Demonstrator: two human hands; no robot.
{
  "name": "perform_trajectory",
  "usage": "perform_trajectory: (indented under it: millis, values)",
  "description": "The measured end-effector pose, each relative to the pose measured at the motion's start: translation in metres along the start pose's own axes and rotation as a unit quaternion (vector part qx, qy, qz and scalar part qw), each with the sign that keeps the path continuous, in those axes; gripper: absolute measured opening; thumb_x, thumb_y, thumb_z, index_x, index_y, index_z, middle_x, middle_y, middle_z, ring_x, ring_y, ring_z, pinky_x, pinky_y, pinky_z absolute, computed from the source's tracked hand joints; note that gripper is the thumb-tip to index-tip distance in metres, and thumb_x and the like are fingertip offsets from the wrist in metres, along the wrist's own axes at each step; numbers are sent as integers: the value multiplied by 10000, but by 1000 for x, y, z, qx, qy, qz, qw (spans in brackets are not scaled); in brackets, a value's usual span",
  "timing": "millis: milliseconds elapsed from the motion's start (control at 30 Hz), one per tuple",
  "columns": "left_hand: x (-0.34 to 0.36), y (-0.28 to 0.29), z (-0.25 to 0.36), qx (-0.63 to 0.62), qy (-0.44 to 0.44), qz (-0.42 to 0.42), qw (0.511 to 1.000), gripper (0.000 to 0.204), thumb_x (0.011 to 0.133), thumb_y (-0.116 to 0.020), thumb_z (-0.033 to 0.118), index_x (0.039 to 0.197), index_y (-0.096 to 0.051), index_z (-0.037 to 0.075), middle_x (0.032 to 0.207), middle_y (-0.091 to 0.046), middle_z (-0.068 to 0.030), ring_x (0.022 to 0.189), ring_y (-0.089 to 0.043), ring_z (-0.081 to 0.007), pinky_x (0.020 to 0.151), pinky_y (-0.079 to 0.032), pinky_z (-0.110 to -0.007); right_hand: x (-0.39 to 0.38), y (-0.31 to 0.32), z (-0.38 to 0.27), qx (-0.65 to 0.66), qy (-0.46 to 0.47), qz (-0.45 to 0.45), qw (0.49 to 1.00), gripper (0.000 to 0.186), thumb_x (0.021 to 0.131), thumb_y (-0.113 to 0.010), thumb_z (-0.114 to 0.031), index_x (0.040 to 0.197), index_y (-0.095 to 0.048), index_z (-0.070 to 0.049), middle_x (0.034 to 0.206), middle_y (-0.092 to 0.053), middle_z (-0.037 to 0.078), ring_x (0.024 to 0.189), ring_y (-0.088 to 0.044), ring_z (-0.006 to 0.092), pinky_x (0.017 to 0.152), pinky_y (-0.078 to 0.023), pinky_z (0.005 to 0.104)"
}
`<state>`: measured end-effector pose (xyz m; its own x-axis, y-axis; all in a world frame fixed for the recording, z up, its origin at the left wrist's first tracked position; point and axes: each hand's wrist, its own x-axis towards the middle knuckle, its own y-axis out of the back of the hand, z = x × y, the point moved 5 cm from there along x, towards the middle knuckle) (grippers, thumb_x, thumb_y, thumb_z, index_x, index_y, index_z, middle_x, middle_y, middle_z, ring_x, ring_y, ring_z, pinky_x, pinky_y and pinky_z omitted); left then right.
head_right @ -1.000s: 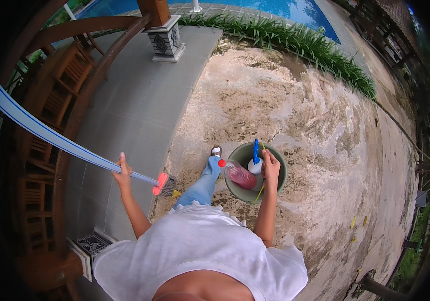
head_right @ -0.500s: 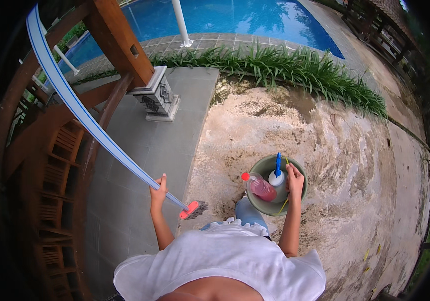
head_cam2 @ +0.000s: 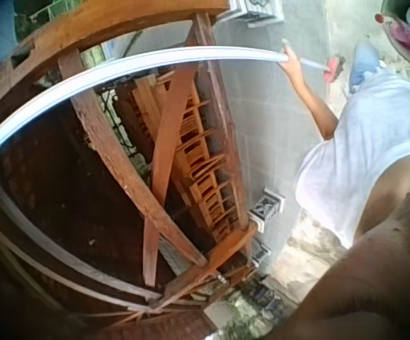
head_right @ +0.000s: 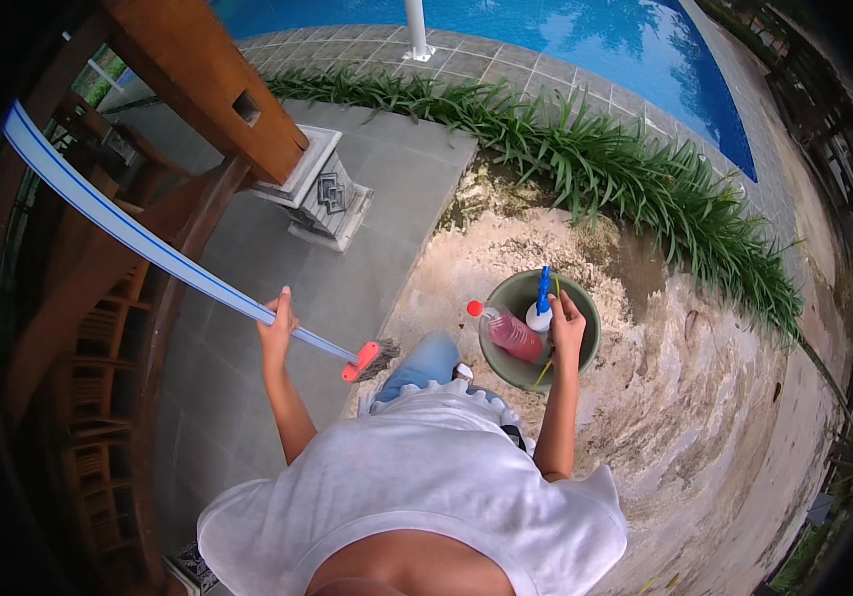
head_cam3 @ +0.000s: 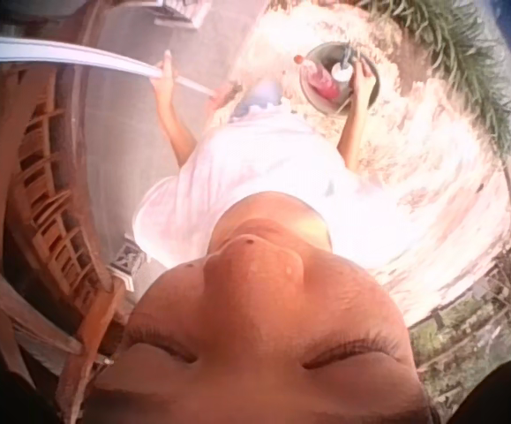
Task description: The person mops a tiled patio area using a spray bottle and a mop, then carries a bucket and mop to a storage area. The person then picks up a plate and cups from a table and washes them at an outdoor sink.
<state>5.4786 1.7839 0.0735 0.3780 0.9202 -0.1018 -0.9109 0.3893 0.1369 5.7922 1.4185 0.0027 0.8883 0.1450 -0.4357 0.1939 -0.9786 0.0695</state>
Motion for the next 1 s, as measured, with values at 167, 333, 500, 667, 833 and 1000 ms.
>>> perform_trajectory:
  millis: [167,333,500,667,833,1000]
  values:
    - [118,-75,4,6,-14,21,1000,482,868,-558,250,470,-339,91,433,-313,44,381,-292,-42,381,-217,-238,128,-63,-80,35,17,-13,999,395,828,-599,-268,1169,-544,-76,487,-307,-98,355,-235,5,333,-162,180]
    - [261,-147,9,6,1,35,999,462,860,-567,255,465,-416,68,425,-351,41,374,-317,-48,373,-231,-236,258,-149,-146,37,14,-44,998,285,853,-559,-298,1081,-618,-137,480,-252,-104,354,-215,7,331,-146,178]
    - [396,-187,37,-27,22,66,997,480,867,-557,262,459,-380,81,427,-339,44,378,-315,-45,372,-230,-232,373,-248,-219,10,25,-94,995,297,860,-544,-303,1060,-619,-96,484,-264,-102,360,-225,9,340,-150,177]
    - [511,-218,78,-47,31,57,997,500,881,-541,271,462,-322,108,431,-306,47,386,-294,-44,385,-224,-231,477,-355,-280,-24,42,-103,994,249,836,-574,-291,965,-669,-100,473,-312,-106,366,-245,5,351,-158,193]
    - [638,-224,100,-110,6,110,988,513,885,-544,235,454,-296,114,411,-275,58,361,-233,-35,374,-209,-232,579,-505,-344,-120,48,-154,980,246,837,-565,-299,938,-677,-106,454,-322,-100,345,-250,12,338,-161,200]
    - [742,-211,122,-56,-9,204,977,509,881,-549,214,442,-319,97,413,-314,44,367,-277,-46,385,-229,-234,664,-646,-391,-183,33,-207,961,255,825,-587,-319,907,-681,-96,427,-318,-88,330,-269,24,329,-187,206]
